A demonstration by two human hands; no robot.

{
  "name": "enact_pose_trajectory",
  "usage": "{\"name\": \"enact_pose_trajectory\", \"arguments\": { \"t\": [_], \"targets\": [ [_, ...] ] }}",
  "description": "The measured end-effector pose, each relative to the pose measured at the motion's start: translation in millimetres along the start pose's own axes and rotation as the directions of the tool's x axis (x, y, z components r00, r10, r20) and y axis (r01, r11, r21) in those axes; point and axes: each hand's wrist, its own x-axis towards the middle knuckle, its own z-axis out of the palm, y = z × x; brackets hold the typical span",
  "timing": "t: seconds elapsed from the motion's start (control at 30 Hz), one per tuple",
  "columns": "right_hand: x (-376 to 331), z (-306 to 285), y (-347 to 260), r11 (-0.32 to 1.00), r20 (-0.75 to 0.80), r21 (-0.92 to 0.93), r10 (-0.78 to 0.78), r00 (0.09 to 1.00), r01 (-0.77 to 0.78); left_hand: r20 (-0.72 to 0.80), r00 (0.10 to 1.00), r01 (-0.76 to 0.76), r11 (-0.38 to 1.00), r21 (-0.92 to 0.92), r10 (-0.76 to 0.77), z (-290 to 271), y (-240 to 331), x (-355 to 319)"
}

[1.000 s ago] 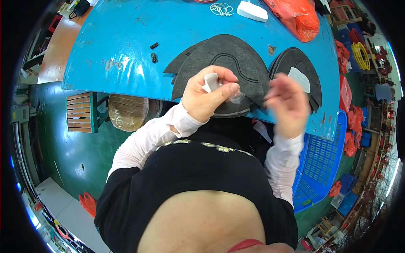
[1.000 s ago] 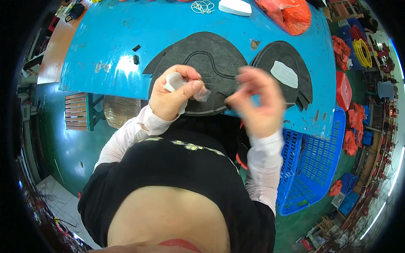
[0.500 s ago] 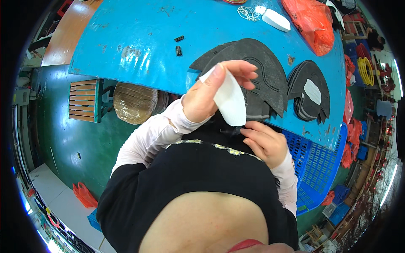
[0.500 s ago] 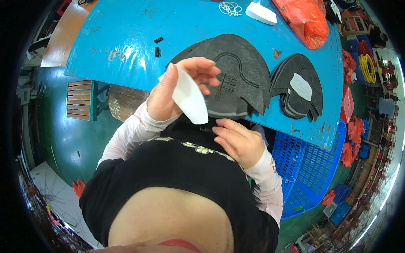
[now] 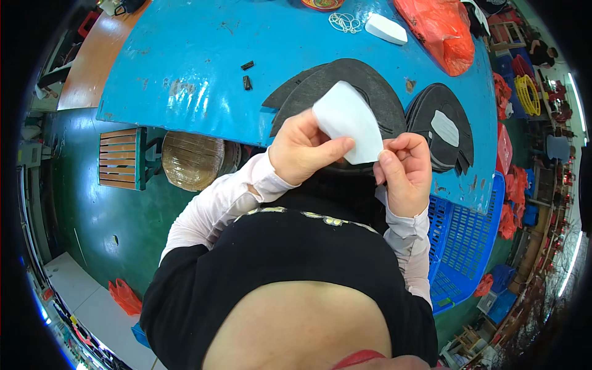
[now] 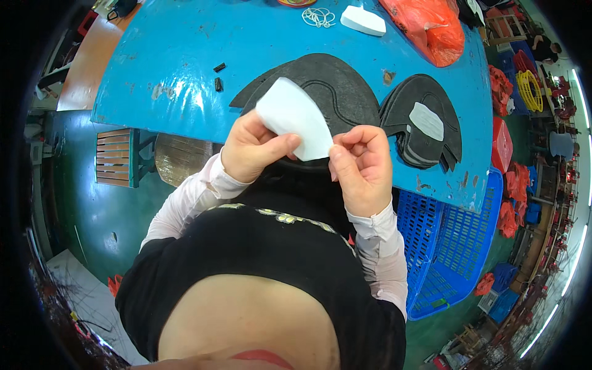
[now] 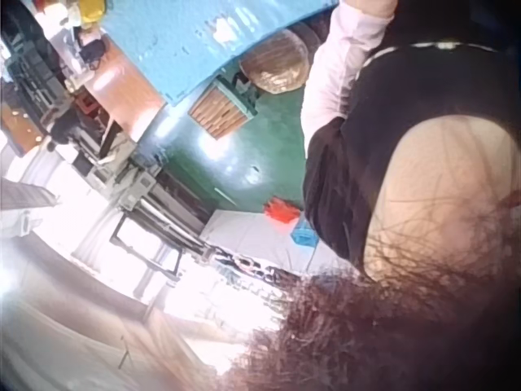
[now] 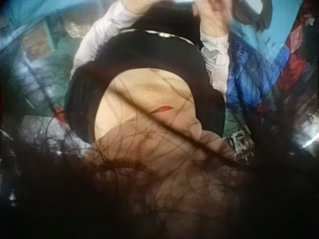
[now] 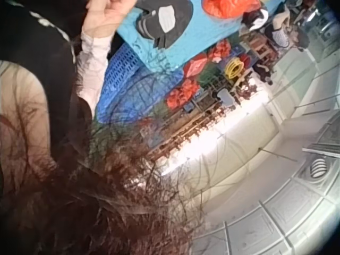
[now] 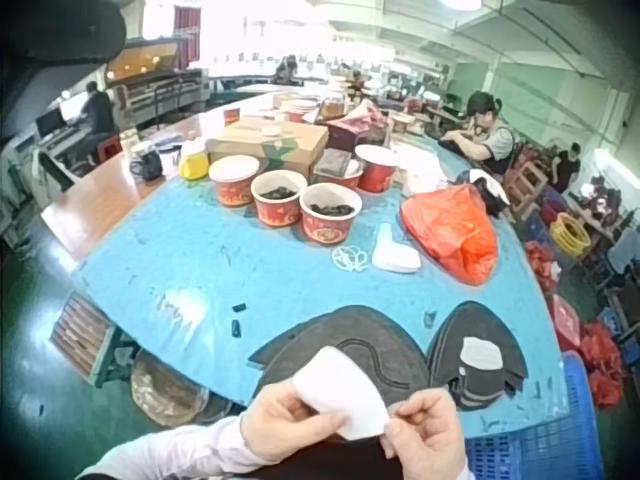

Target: The person peels the paper backing off adhesive patches by hand and attaches them onto shoe upper components one by one.

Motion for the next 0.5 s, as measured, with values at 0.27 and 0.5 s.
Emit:
{"name": "enact_pose_trajectory", "arguments": {
  "t": [0.27,0.5],
  "targets": [
    [4,-1,16,0.923,-0.111,-0.170,-0.366,0.924,0.345,-0.021,0.786,-0.307,0.420,0.854,0.618,-1,-8,8],
    [14,14,13,0.929,-0.030,-0.116,-0.357,0.934,0.351,0.287,0.921,-0.390,0.606,0.693,0.264,13,-6,10]
  ]
}}
